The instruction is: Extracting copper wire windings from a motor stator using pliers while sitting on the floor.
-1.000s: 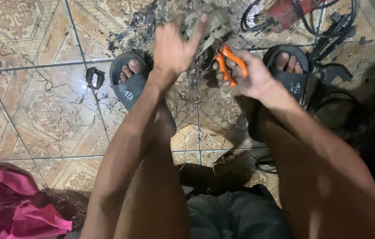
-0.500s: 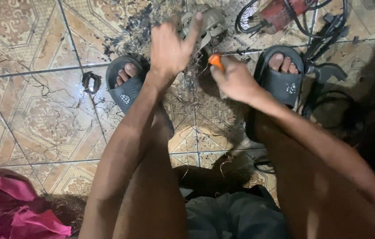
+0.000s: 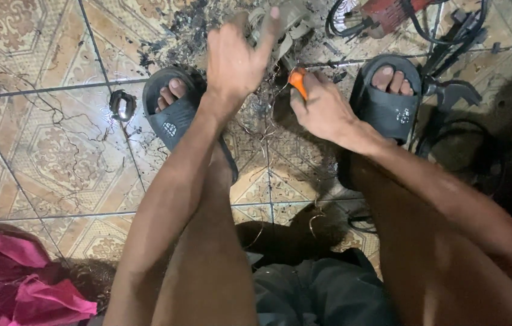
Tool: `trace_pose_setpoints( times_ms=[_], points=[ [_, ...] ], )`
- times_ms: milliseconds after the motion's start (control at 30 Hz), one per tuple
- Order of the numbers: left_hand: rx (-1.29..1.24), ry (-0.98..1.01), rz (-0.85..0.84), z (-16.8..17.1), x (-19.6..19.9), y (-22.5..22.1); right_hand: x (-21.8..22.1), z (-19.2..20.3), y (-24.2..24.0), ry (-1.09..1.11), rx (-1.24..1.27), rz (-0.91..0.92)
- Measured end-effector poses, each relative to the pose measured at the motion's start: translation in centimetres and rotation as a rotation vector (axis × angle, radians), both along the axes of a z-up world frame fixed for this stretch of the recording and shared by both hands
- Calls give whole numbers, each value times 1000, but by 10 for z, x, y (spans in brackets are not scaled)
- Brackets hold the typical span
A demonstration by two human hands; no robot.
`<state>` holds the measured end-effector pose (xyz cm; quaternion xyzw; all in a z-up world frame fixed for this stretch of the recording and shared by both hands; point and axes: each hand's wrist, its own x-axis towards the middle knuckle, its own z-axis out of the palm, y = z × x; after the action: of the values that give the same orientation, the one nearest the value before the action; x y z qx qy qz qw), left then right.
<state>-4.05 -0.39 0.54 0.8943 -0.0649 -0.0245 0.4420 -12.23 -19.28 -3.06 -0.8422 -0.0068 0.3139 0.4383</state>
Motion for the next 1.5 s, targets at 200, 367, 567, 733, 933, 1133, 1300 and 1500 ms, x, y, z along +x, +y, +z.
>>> trace_pose_setpoints(
  times_ms=[200, 367, 567, 733, 933, 1133, 1300, 1500],
  points=[
    [38, 61, 69, 10, -2, -2, -9, -9, 5, -593, -485, 224],
    [-25, 24, 58, 5, 0, 1, -6, -11, 6, -720, -679, 470],
    [-6, 19, 97, 18, 2, 7, 17, 25, -22, 405, 135, -201],
    [28, 44, 106, 6, -1, 14, -26, 20, -65, 671, 609, -483],
    [-8, 16, 85, -5, -4, 17, -48, -4, -94, 544, 434, -437],
    [-63, -32, 90, -1, -6, 19, -55, -9, -83, 521, 144, -230],
    [-116, -83, 53, -9, -8, 22, -47, 13, -71, 501, 38, -222],
    [-195, -30, 57, -5, -14, 28, -31, 16, -57, 249, 196, 48]
  ],
)
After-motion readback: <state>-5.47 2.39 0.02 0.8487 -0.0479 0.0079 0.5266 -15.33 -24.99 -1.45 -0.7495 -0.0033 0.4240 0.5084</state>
